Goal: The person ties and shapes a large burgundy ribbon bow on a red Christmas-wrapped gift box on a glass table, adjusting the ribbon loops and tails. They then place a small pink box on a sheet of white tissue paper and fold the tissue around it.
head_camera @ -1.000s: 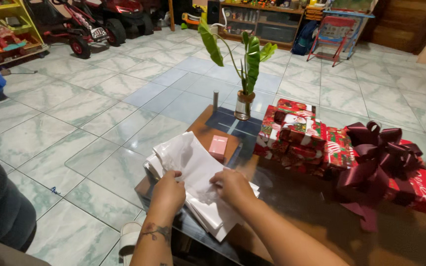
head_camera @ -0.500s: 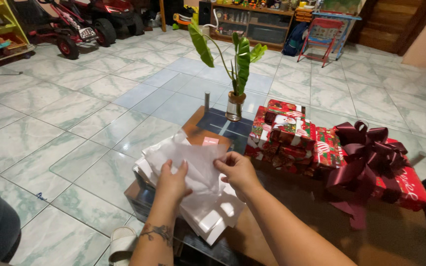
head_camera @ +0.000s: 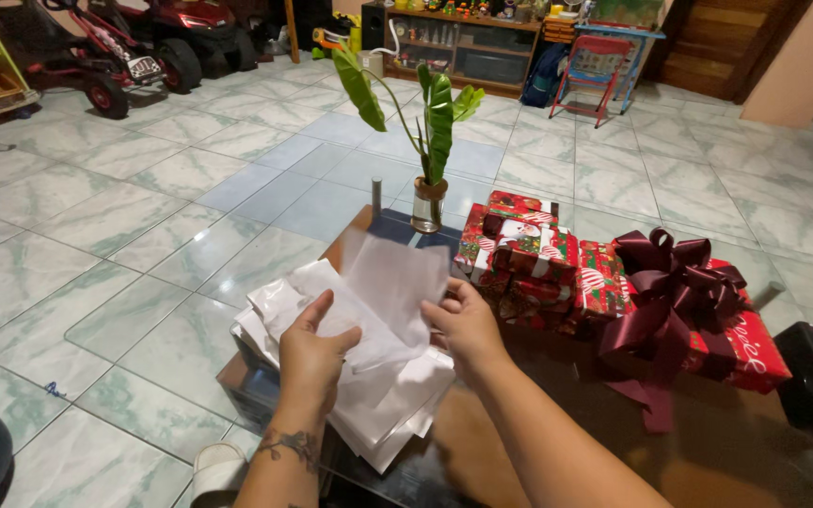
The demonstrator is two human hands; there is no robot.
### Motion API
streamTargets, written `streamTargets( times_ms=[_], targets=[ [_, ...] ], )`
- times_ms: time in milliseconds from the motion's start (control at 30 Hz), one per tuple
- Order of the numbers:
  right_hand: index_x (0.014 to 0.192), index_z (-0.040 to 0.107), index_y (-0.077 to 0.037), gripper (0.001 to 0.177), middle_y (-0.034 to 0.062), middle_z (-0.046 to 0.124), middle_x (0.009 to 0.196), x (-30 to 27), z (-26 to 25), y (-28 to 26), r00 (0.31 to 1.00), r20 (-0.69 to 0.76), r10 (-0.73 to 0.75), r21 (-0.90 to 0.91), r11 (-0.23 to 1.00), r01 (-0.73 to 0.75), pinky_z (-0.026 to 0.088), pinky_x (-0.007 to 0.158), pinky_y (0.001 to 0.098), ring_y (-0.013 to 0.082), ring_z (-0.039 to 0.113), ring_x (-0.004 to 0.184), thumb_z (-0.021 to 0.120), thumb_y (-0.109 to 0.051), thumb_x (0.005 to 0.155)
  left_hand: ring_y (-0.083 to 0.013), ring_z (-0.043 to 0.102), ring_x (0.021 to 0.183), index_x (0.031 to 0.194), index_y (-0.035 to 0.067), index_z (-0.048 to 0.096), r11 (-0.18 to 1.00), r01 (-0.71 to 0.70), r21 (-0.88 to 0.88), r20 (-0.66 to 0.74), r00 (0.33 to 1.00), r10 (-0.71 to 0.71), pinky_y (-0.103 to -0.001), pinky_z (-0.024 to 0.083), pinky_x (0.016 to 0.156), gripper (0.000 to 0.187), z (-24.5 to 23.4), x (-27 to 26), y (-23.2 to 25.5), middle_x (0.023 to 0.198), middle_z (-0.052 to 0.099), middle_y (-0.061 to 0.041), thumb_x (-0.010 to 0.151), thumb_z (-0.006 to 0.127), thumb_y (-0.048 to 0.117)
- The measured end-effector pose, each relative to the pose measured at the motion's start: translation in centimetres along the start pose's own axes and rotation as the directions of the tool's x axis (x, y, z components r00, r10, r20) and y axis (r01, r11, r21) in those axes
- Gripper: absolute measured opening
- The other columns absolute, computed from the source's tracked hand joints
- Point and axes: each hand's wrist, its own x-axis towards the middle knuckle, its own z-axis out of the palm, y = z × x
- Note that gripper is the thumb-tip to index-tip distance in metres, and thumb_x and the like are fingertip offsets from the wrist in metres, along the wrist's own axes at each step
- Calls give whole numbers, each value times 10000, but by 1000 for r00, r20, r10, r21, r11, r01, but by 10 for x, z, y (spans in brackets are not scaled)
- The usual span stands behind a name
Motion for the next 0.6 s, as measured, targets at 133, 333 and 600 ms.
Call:
streamTargets(
  times_ms=[133, 333, 600],
  targets=[
    [1206, 625, -45, 318, 104, 725, 1091, -21, -39, -21, 992, -54, -117, 48, 992, 120, 587, 786, 399, 213, 705, 899, 695, -18, 897, -181, 656, 1175, 1458, -23, 521, 998, 52, -26, 37, 998, -51, -265, 553, 911, 759, 6, -7, 14, 1494, 583, -176, 736, 740, -106],
    [1242, 641, -54, 344, 75, 727, 1160, -74, -109, -52, 991, -74, -110, 211, 970, 124, 584, 916, 413, 216, 701, 1047, 681, -93, 903, -182, 680, 1005, 1519, 28, 444, 969, 187, -160, 294, 946, -134, -278, 580, 828, 880, 51, -43, 33, 1425, 619, -178, 705, 747, -112],
    [1265, 642, -66, 407, 53, 740, 1144, -157, -209, -85, 953, -297, -52, -26, 999, 47, 599, 796, 428, 224, 716, 996, 696, -185, 879, -115, 565, 699, 1585, 59, 352, 976, 198, 95, 531, 819, -218, -251, 512, 565, 979, 112, -115, 31, 1258, 694, -208, 721, 807, -19]
  ],
)
